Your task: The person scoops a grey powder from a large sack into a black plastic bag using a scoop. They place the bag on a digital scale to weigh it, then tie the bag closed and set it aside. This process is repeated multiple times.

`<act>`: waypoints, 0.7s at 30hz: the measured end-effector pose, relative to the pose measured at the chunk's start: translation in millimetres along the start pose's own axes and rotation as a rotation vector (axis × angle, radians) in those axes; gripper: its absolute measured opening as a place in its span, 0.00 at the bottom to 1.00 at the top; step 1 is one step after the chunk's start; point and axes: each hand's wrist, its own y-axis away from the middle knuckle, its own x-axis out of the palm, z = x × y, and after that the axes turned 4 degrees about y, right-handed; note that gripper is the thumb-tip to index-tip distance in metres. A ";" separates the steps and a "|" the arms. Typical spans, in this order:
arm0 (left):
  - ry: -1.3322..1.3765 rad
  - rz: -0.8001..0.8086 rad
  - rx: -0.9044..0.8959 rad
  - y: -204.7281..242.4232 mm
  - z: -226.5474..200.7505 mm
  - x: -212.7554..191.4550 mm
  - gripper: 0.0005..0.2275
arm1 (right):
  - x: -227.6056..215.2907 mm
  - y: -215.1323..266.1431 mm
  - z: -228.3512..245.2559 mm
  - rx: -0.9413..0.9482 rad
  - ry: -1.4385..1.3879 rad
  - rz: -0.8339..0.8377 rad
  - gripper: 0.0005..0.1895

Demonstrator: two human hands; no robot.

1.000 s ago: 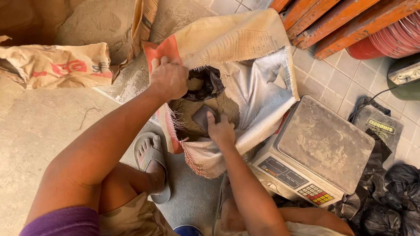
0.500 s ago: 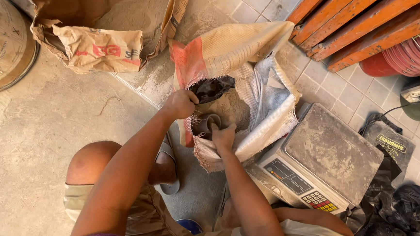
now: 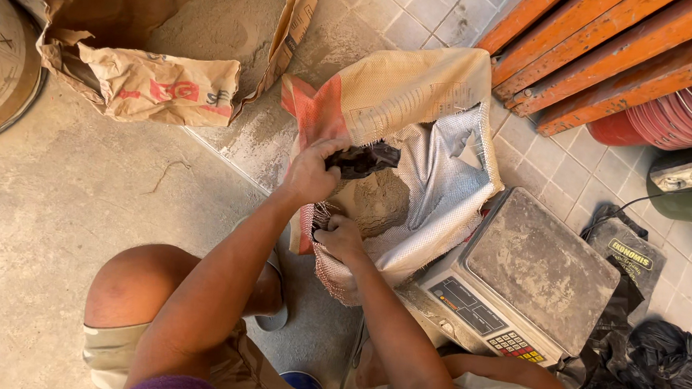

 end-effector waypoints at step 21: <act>0.513 0.130 0.090 3.3 -83.1 43.8 0.20 | -178.8 71.7 35.6 0.175 -0.816 -0.081 0.41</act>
